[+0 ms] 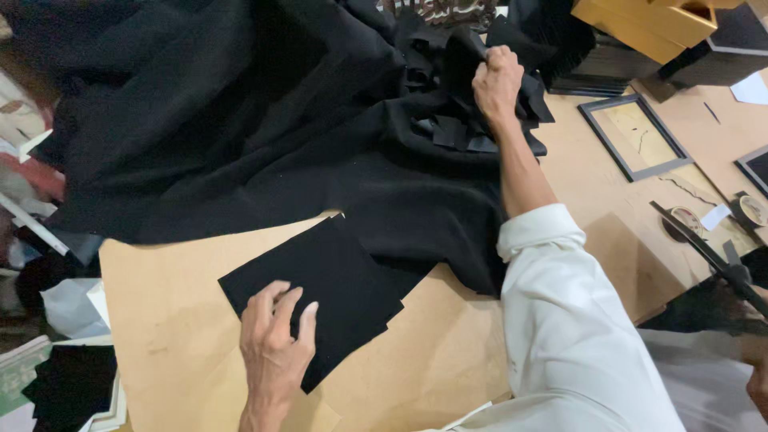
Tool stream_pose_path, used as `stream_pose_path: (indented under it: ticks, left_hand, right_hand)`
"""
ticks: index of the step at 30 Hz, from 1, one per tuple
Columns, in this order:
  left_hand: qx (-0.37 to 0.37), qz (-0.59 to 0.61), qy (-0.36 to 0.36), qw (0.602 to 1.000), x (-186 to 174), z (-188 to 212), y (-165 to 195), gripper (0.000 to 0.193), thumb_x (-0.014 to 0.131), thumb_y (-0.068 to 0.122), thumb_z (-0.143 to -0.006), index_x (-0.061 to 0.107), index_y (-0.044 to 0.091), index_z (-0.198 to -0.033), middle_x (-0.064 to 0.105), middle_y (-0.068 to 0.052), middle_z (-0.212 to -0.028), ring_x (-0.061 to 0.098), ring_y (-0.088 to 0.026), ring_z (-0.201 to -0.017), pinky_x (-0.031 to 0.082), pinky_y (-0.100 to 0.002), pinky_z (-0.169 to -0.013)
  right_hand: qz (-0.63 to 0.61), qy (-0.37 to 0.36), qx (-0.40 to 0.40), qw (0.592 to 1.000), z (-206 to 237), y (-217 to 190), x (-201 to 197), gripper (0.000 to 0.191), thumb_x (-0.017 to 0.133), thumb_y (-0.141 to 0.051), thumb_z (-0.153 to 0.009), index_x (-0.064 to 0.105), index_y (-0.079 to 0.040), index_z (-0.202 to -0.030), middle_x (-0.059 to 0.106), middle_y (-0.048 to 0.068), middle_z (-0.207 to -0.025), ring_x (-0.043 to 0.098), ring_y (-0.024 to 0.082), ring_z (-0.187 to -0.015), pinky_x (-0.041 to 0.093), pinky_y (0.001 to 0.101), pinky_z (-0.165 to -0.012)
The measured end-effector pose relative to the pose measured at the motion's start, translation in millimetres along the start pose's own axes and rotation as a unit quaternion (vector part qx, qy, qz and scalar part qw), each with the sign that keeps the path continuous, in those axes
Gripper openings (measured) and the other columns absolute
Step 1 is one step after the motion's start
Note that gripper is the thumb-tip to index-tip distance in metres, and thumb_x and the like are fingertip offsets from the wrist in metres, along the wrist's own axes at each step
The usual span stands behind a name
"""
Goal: The person stacks black fabric pieces on a table, then uses a utility knife to cut a rectangular piece of cardboard placed on top of the fabric. The person also handles a larger piece of black fabric and a cardboard template.
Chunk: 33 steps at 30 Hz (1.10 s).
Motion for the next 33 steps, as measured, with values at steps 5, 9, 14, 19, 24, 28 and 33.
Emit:
stream_pose_path:
  ticks: [5,9,14,19,24,28,33]
  left_hand:
    - [-0.04,0.375,-0.036,0.926,18,-33,28,0.053,0.083,0.021,-0.082,0.064,-0.001,-0.127,0.061,-0.017,-0.136,0.066,-0.03,-0.122,0.058,-0.039,-0.097]
    - [-0.057,0.471,-0.07,0.877,42,-49,44,0.098,0.085,0.04,-0.08,0.038,-0.011,-0.15,0.043,-0.031,-0.153,0.044,-0.036,-0.145,0.042,-0.047,-0.116]
    - [-0.199,0.586,-0.143,0.773,44,-29,36,0.069,0.082,0.033,-0.085,0.057,-0.008,-0.134,0.066,-0.02,-0.12,0.066,-0.026,-0.111,0.058,-0.038,-0.091]
    - [-0.252,0.634,-0.15,0.716,24,-7,17,0.047,0.081,0.016,-0.084,0.062,-0.004,-0.123,0.071,-0.007,-0.092,0.067,-0.012,-0.078,0.057,-0.027,-0.07]
    - [-0.226,0.629,-0.205,0.715,10,4,3,0.025,0.076,0.007,-0.083,0.071,0.0,-0.106,0.073,-0.003,-0.087,0.067,-0.009,-0.073,0.057,-0.026,-0.069]
    - [-0.174,0.598,-0.186,0.76,-3,6,-11,0.013,0.073,0.005,-0.086,0.074,0.001,-0.099,0.071,0.0,-0.085,0.064,-0.007,-0.075,0.053,-0.024,-0.071]
    - [-0.109,0.522,-0.163,0.83,-29,7,-10,0.014,0.07,0.005,-0.089,0.074,0.0,-0.101,0.068,0.001,-0.085,0.061,-0.007,-0.077,0.05,-0.024,-0.072]
  right_hand:
    - [-0.316,-0.04,0.025,0.948,47,-65,-99,0.009,0.07,0.003,-0.093,0.063,0.006,-0.097,0.072,0.009,-0.103,0.059,0.015,-0.078,0.049,0.0281,-0.072]
    - [-0.542,-0.101,0.193,0.812,123,-143,-166,0.005,0.065,0.006,-0.095,0.067,0.002,-0.099,0.069,0.006,-0.1,0.059,0.008,-0.083,0.049,0.0227,-0.078]
    - [-0.692,-0.11,0.27,0.66,186,-205,-203,0.012,0.064,0.012,-0.088,0.062,0.0,-0.088,0.07,0.008,-0.113,0.066,0.011,-0.094,0.054,0.0251,-0.089]
    - [-0.711,-0.141,0.234,0.648,238,-236,-209,0.012,0.063,0.014,-0.091,0.063,0.002,-0.09,0.068,0.011,-0.117,0.065,0.012,-0.1,0.053,0.0258,-0.094]
    - [-0.708,-0.145,0.249,0.645,279,-240,-210,0.017,0.064,0.018,-0.088,0.062,0.001,-0.089,0.066,0.008,-0.113,0.063,0.012,-0.098,0.051,0.0256,-0.089]
    - [-0.743,-0.146,0.244,0.605,298,-233,-210,0.021,0.065,0.021,-0.091,0.062,0.001,-0.093,0.062,0.007,-0.104,0.059,0.012,-0.098,0.049,0.0267,-0.092]
    - [-0.525,-0.146,0.17,0.821,283,-240,-235,0.044,0.073,0.006,-0.078,0.057,0.001,-0.119,0.046,0.013,-0.149,0.047,0.024,-0.139,0.04,0.0366,-0.116]
Point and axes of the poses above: each hand's wrist, its own z-axis away from the middle knuckle, its own x-axis out of the palm, y = z × x, the point moved 3 cm from there along -z, towards the middle knuckle
